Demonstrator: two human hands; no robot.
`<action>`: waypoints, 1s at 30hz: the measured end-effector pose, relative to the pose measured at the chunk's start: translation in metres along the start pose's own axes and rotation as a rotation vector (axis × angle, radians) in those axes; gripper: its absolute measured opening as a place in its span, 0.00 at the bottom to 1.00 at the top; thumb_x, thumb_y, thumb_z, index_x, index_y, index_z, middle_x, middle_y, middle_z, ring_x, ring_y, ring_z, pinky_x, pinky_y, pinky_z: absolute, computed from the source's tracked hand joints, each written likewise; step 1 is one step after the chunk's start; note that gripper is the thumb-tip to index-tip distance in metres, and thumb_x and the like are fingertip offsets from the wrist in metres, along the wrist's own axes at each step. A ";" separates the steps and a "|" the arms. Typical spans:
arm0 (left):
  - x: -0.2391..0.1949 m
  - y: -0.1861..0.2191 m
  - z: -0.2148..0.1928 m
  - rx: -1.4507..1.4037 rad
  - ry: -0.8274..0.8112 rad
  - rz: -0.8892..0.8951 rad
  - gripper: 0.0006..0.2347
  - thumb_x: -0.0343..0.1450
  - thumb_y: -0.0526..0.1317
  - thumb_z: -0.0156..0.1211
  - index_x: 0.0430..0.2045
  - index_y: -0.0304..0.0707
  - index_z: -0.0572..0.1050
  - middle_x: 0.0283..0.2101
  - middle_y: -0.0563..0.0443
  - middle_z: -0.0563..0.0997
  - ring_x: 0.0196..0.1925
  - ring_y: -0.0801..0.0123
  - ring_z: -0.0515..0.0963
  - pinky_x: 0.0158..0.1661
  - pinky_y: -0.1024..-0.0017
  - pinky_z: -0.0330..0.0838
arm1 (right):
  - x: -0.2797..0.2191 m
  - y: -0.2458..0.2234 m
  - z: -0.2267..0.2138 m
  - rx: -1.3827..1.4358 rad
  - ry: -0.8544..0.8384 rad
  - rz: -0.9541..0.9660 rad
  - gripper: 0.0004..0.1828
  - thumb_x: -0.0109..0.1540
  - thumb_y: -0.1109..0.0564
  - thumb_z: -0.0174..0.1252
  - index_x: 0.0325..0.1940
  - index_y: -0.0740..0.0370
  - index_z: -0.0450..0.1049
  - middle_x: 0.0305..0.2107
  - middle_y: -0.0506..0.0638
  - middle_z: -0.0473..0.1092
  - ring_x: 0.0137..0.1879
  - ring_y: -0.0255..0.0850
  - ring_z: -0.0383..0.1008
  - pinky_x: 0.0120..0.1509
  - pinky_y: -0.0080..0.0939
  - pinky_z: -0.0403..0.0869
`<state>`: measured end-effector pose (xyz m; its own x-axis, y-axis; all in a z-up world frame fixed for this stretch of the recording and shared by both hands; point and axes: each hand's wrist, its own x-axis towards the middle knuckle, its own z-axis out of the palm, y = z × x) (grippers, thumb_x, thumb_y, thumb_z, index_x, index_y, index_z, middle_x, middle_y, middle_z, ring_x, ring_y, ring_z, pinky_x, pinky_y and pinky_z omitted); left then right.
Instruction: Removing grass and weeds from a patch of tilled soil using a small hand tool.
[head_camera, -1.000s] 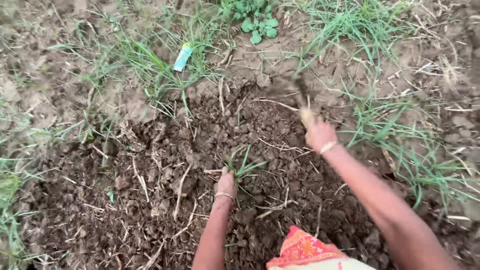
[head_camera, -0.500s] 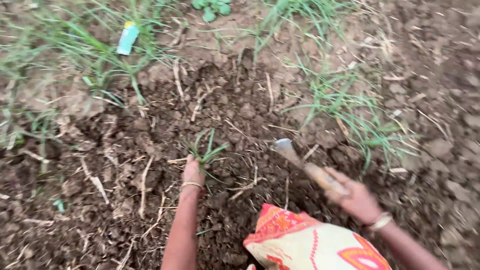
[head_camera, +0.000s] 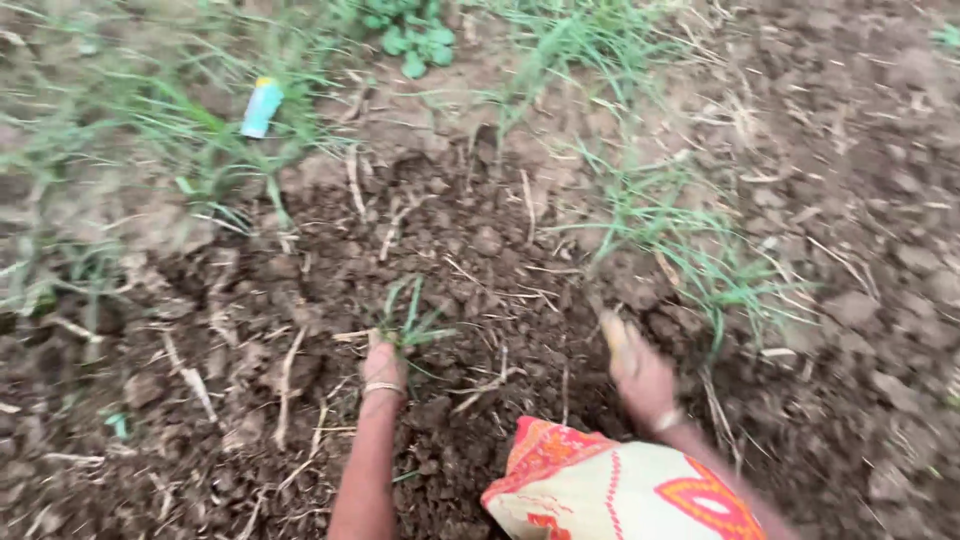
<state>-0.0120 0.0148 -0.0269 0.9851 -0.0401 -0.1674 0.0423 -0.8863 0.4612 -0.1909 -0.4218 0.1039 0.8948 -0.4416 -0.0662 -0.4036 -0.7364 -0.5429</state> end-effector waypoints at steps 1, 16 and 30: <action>-0.003 0.002 -0.004 0.006 0.009 -0.004 0.11 0.69 0.39 0.65 0.42 0.38 0.75 0.49 0.40 0.76 0.44 0.46 0.80 0.42 0.53 0.75 | -0.011 -0.001 0.011 0.009 -0.002 -0.008 0.32 0.60 0.46 0.60 0.69 0.52 0.72 0.41 0.64 0.78 0.43 0.56 0.82 0.51 0.50 0.79; -0.012 -0.009 0.025 0.164 0.045 0.090 0.02 0.68 0.34 0.57 0.32 0.40 0.75 0.48 0.43 0.72 0.40 0.52 0.77 0.39 0.55 0.72 | 0.043 -0.048 -0.015 0.133 -0.232 0.308 0.37 0.64 0.45 0.55 0.79 0.47 0.60 0.41 0.61 0.80 0.40 0.54 0.83 0.48 0.48 0.81; 0.006 -0.044 0.050 -0.614 -0.014 -0.320 0.08 0.74 0.34 0.48 0.42 0.45 0.75 0.40 0.45 0.74 0.35 0.61 0.73 0.35 0.66 0.69 | 0.108 -0.060 0.067 -0.297 -0.192 -0.363 0.39 0.64 0.50 0.52 0.78 0.53 0.48 0.56 0.76 0.66 0.37 0.64 0.79 0.40 0.57 0.81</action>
<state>-0.0167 0.0308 -0.0920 0.9061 0.1704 -0.3872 0.4218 -0.4339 0.7961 -0.0576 -0.3907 0.0731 0.9952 -0.0487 -0.0851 -0.0722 -0.9512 -0.3001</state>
